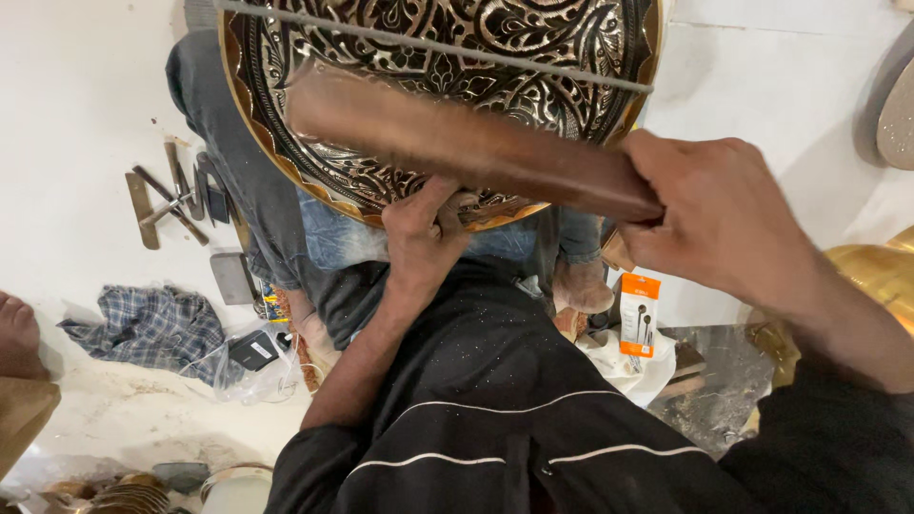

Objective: The person sits on the floor with an ornate engraved brass tray on their lap and decorates it by hammering. They hold a small punch against the tray surface with one hand and strike it with a wooden mallet held in the other hand, repositioning the punch repeatedly across the pattern.

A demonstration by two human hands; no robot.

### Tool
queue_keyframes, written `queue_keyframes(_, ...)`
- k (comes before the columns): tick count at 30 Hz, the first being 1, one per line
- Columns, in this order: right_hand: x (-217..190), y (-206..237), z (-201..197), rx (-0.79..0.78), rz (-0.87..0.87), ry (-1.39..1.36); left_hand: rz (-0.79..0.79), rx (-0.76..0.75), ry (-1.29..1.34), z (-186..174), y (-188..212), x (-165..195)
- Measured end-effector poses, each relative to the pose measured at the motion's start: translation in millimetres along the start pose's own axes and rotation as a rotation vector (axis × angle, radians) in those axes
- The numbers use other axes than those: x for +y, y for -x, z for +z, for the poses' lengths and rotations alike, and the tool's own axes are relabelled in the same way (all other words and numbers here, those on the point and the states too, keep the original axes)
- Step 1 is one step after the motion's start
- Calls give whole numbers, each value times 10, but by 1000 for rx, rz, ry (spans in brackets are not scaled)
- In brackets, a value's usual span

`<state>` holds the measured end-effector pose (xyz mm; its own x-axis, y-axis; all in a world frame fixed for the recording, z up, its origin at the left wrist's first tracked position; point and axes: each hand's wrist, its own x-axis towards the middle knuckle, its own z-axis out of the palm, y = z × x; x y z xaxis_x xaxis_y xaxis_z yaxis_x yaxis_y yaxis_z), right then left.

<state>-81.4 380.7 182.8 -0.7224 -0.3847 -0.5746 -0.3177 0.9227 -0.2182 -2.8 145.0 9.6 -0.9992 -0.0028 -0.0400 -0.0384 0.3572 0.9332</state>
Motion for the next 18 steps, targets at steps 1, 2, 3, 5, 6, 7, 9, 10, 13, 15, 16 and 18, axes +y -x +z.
queue_keyframes(1,0,-7,-19,-118,11,317,-40,-5,-82,2,5,-5)
queue_keyframes(2,-2,-19,-19,-12,-11,135,3,9,-51,-3,8,-6)
queue_keyframes(3,-6,-30,-8,95,-32,-46,46,24,-18,-8,12,0)
queue_keyframes(5,-13,-44,32,197,-66,-262,85,29,39,-27,25,23)
queue_keyframes(6,-17,-47,53,199,-79,-292,90,21,65,-33,26,36)
queue_keyframes(7,-18,-52,70,204,-95,-324,97,15,87,-38,20,44)
queue_keyframes(9,-16,-48,83,118,-46,-132,98,26,12,-36,11,53)
queue_keyframes(10,-10,-41,78,76,-14,-38,101,27,-24,-30,3,51)
queue_keyframes(13,-5,-40,70,138,-36,-360,60,43,15,-22,12,36)
queue_keyframes(15,-3,-46,84,103,-67,-155,77,37,-10,-22,16,18)
queue_keyframes(16,2,-46,92,90,-76,-57,91,27,-23,-27,14,8)
queue_keyframes(18,-11,-56,158,165,-66,-213,70,31,96,-32,12,7)
